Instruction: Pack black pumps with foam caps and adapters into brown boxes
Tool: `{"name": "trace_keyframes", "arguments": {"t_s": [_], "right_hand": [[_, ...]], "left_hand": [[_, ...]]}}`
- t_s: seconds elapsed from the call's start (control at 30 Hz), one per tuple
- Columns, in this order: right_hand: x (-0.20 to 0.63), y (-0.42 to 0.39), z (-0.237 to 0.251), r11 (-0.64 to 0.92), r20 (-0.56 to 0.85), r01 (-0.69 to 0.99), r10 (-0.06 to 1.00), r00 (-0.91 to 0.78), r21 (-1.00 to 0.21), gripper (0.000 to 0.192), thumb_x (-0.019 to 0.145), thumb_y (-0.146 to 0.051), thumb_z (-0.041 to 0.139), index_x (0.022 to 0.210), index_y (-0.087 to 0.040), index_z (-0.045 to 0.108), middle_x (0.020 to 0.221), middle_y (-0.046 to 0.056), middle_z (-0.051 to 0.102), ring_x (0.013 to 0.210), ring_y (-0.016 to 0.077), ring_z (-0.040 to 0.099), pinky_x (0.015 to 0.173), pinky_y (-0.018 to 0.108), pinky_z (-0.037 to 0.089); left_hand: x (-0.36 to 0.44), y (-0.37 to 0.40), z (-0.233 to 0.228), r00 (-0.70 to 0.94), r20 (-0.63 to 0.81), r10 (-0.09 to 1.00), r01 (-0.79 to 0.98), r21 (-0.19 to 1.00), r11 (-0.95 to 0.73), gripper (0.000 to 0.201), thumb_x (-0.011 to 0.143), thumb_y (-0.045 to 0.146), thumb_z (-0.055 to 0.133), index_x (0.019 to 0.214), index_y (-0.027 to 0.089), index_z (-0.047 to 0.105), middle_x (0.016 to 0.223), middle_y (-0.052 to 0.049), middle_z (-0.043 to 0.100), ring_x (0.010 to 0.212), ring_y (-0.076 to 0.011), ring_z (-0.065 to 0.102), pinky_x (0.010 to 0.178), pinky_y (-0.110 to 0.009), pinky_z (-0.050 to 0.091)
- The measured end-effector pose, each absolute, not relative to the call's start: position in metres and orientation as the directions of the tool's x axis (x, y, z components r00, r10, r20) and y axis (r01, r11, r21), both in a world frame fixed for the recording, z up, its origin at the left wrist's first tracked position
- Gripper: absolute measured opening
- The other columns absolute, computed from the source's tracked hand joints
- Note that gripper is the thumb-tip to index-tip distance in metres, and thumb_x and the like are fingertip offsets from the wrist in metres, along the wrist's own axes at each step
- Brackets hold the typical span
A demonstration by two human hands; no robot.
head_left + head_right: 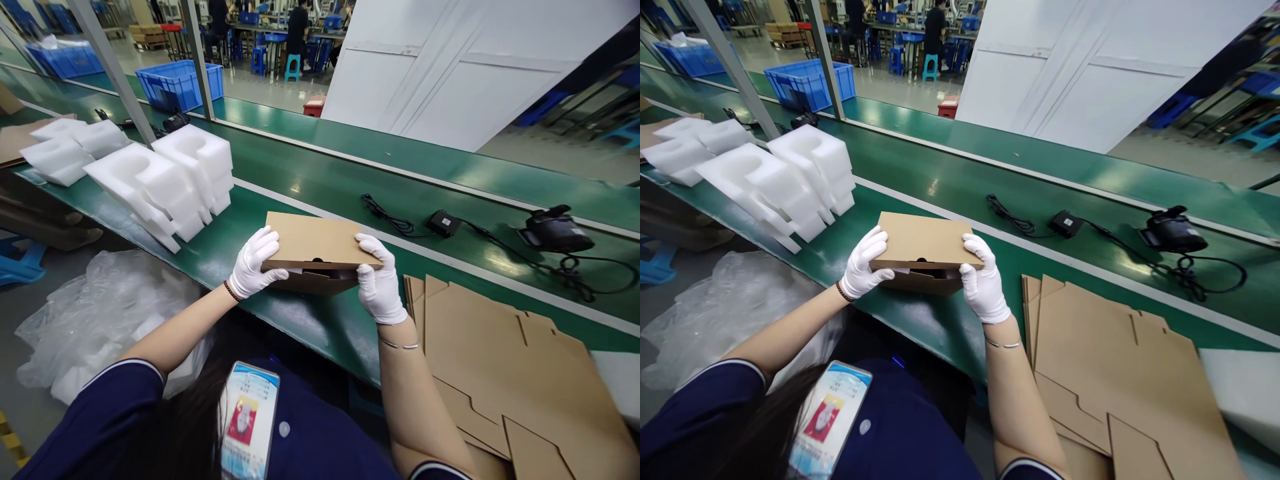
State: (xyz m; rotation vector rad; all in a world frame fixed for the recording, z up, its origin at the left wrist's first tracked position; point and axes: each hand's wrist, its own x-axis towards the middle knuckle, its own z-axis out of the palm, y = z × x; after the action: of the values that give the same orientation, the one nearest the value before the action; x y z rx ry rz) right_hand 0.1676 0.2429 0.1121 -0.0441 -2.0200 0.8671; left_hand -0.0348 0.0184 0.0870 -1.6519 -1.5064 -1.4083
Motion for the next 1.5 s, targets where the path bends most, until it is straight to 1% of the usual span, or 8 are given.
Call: {"name": "trace_keyframes", "arguments": {"t_s": [0.1, 0.37, 0.47, 0.6, 0.77, 1.1, 1.27, 1.5], "right_hand": [[0.168, 0.244, 0.113, 0.762, 0.734, -0.274, 0.357, -0.578, -0.587, 0.041, 0.103, -0.051, 0.056, 0.135, -0.025, 0.055, 0.14, 0.015, 0.063, 0.132, 0.0311, 0.06, 0.114, 0.059, 0.047], [0.169, 0.25, 0.115, 0.768, 0.757, -0.301, 0.337, -0.56, -0.565, 0.04, 0.103, -0.05, 0.055, 0.135, -0.026, 0.055, 0.138, 0.014, 0.064, 0.13, 0.0305, 0.061, 0.113, 0.057, 0.048], [0.17, 0.25, 0.114, 0.76, 0.746, -0.297, 0.347, -0.568, -0.579, 0.041, 0.103, -0.052, 0.054, 0.134, -0.025, 0.056, 0.139, 0.015, 0.063, 0.132, 0.0314, 0.061, 0.114, 0.059, 0.047], [0.175, 0.247, 0.112, 0.764, 0.74, -0.28, 0.354, -0.572, -0.581, 0.041, 0.103, -0.051, 0.053, 0.136, -0.026, 0.055, 0.143, 0.015, 0.062, 0.136, 0.0321, 0.058, 0.116, 0.061, 0.046], [0.187, 0.239, 0.117, 0.791, 0.724, -0.25, 0.319, -0.612, -0.559, 0.042, 0.105, -0.048, 0.052, 0.141, -0.028, 0.052, 0.148, 0.014, 0.059, 0.139, 0.0318, 0.056, 0.117, 0.061, 0.046], [0.198, 0.213, 0.13, 0.809, 0.684, -0.134, 0.381, -0.622, -0.573, 0.047, 0.106, -0.05, 0.048, 0.146, -0.026, 0.049, 0.149, 0.015, 0.058, 0.14, 0.0314, 0.056, 0.118, 0.058, 0.048], [0.205, 0.224, 0.115, 0.852, 0.678, -0.123, 0.309, -0.667, -0.508, 0.047, 0.106, -0.042, 0.05, 0.15, -0.027, 0.048, 0.156, 0.015, 0.054, 0.145, 0.0327, 0.052, 0.117, 0.061, 0.049], [0.199, 0.245, 0.106, 0.903, 0.716, -0.155, 0.202, -0.668, -0.4, 0.045, 0.106, -0.044, 0.048, 0.148, -0.032, 0.053, 0.153, 0.011, 0.059, 0.141, 0.0307, 0.057, 0.115, 0.06, 0.051]], "left_hand": [[-0.026, 0.021, 0.092, -0.244, 0.881, 0.405, 0.896, 0.365, -0.253, 0.045, 0.106, 0.03, 0.054, 0.151, 0.03, 0.052, 0.147, -0.014, 0.062, 0.148, -0.0329, 0.049, 0.118, -0.061, 0.047], [-0.023, 0.024, 0.087, -0.227, 0.877, 0.423, 0.904, 0.351, -0.243, 0.045, 0.107, 0.029, 0.052, 0.153, 0.032, 0.053, 0.145, -0.01, 0.065, 0.148, -0.0305, 0.049, 0.118, -0.06, 0.048], [-0.03, 0.022, 0.083, -0.159, 0.873, 0.461, 0.924, 0.296, -0.242, 0.051, 0.106, 0.039, 0.054, 0.156, 0.03, 0.048, 0.147, -0.013, 0.063, 0.15, -0.0312, 0.045, 0.119, -0.058, 0.047], [-0.034, 0.021, 0.092, -0.064, 0.873, 0.484, 0.964, 0.18, -0.198, 0.078, 0.087, 0.052, 0.08, 0.154, 0.028, 0.047, 0.141, -0.016, 0.066, 0.145, -0.035, 0.052, 0.116, -0.059, 0.048], [-0.026, 0.022, 0.11, 0.023, 0.823, 0.567, 0.989, 0.063, -0.131, 0.064, 0.088, 0.042, 0.081, 0.143, 0.025, 0.053, 0.129, -0.013, 0.071, 0.128, -0.0314, 0.066, 0.114, -0.057, 0.049], [-0.021, 0.029, 0.115, -0.063, 0.82, 0.568, 0.97, 0.184, -0.158, 0.058, 0.085, 0.044, 0.083, 0.133, 0.026, 0.055, 0.114, -0.008, 0.07, 0.116, -0.0282, 0.068, 0.114, -0.059, 0.047], [-0.025, 0.03, 0.113, -0.013, 0.844, 0.536, 0.969, 0.142, -0.201, 0.048, 0.086, 0.046, 0.082, 0.123, 0.026, 0.059, 0.108, -0.006, 0.071, 0.111, -0.0244, 0.068, 0.113, -0.053, 0.047], [-0.022, 0.03, 0.117, -0.062, 0.751, 0.657, 0.966, 0.211, -0.149, 0.032, 0.092, 0.049, 0.075, 0.099, 0.021, 0.06, 0.094, -0.006, 0.067, 0.091, -0.0209, 0.064, 0.108, -0.053, 0.046]]}}
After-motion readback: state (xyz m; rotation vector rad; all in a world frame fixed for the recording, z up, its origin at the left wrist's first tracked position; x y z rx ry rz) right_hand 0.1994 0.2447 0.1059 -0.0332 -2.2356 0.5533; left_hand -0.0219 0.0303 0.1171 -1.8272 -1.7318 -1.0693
